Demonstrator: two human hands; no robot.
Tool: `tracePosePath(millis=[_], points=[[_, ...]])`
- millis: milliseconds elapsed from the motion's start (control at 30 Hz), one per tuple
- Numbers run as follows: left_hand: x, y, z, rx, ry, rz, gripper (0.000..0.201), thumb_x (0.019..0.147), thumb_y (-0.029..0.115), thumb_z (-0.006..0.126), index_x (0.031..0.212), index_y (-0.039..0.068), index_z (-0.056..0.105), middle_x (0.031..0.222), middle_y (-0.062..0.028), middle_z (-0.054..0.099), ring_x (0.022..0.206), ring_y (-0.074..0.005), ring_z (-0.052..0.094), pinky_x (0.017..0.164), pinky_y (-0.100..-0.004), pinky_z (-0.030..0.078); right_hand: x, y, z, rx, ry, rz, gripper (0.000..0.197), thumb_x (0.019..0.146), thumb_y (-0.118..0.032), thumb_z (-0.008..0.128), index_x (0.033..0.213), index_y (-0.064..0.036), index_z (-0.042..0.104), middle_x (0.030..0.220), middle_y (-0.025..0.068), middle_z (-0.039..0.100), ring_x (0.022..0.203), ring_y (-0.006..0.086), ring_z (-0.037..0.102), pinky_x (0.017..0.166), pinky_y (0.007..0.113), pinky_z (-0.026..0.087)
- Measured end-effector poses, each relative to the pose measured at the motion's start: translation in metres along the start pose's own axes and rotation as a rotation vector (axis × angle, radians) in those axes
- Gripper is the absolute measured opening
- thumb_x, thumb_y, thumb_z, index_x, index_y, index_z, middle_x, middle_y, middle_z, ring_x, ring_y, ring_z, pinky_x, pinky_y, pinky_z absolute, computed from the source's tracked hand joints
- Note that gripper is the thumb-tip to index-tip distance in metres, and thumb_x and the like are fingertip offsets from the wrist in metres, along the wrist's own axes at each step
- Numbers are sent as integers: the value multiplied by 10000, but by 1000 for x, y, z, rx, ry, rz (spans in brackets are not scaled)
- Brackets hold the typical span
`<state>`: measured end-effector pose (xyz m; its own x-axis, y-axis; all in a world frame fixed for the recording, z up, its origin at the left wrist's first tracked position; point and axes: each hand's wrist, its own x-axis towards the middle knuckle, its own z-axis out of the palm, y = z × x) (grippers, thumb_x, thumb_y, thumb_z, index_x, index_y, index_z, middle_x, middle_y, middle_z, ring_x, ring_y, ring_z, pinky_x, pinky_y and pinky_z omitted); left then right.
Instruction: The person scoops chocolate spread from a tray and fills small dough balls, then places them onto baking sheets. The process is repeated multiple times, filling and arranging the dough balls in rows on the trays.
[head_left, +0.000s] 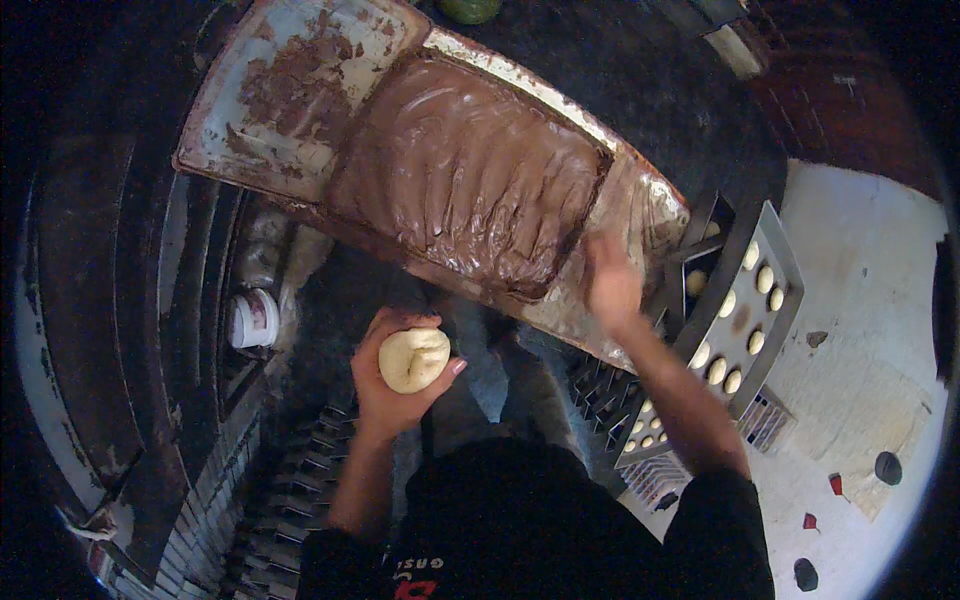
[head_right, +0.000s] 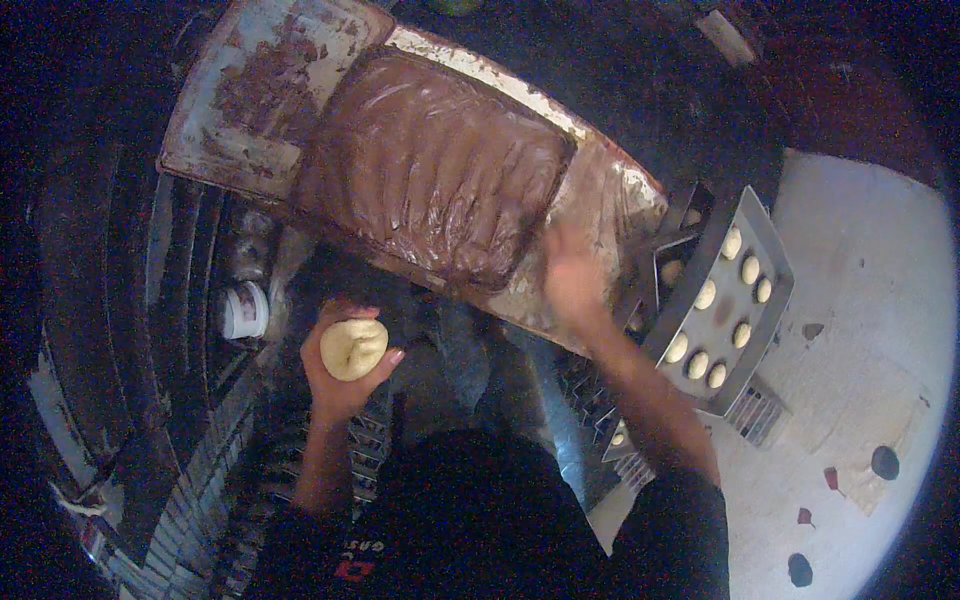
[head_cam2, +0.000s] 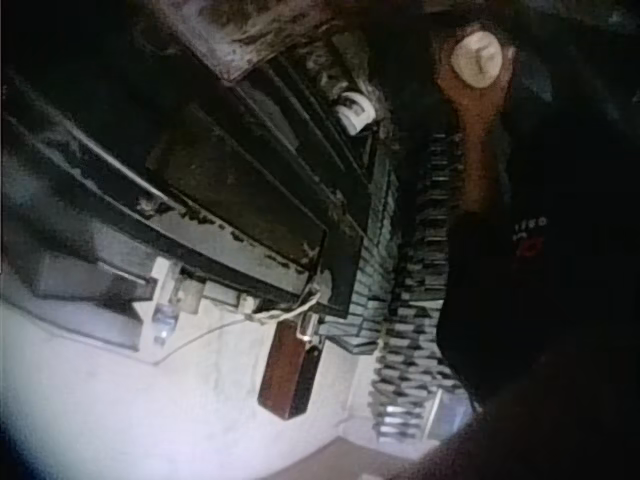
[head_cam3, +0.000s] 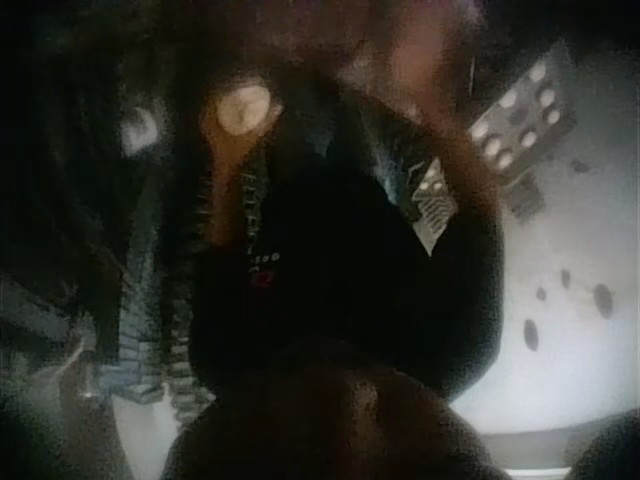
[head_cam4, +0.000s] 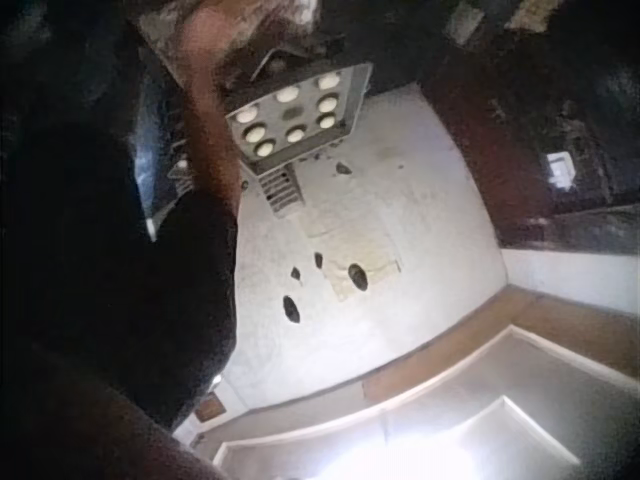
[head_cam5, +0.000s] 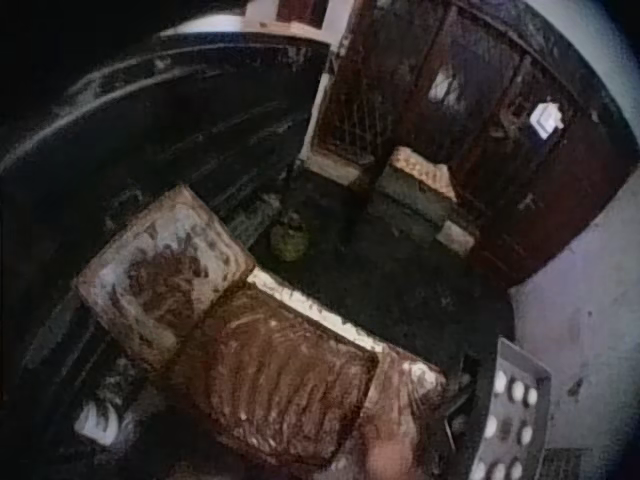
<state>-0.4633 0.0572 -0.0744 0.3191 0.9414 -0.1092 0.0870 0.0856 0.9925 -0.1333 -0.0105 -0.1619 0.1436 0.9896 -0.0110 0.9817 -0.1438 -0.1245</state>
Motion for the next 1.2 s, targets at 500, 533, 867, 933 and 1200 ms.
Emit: tracePosePath(millis=[500,533,867,933,1200], points=[[-5,-11,-23,-54,98,-48,519,631,20,916,1075,38,648,1068,-118,639,1017,-234,610,871,-372,524,6,-91,-31,355,-96,-237,323,759,-18,621,1079,-60,611,1066,178,594,948,383,627,745,485,535],[-4,-14,-23,-57,112,-16,515,633,18,914,1073,40,649,1065,-118,634,1017,-233,607,872,-377,520,13,-82,-22,284,-134,-201,345,728,-8,633,1069,-58,617,1031,176,597,944,379,630,744,485,541],[-1,-20,-40,29,74,-18,519,636,33,913,1078,26,641,1057,-118,636,984,-223,601,862,-355,506,-23,-57,-25,323,-111,-190,371,719,-8,671,1077,-99,637,971,109,618,862,324,653,665,432,565],[-4,-22,-37,-13,77,-26,517,642,35,914,1081,20,641,1058,-119,646,979,-218,606,860,-352,509,-26,-54,-26,326,-107,-161,376,730,28,659,1088,-88,651,954,111,629,860,330,657,675,424,564],[-6,-8,-11,52,44,-85,504,664,23,911,1084,10,632,1080,-114,651,998,-206,634,884,-338,523,-44,-48,-36,374,-137,-135,329,767,89,636,1060,-58,672,938,119,648,897,325,665,696,410,563]])
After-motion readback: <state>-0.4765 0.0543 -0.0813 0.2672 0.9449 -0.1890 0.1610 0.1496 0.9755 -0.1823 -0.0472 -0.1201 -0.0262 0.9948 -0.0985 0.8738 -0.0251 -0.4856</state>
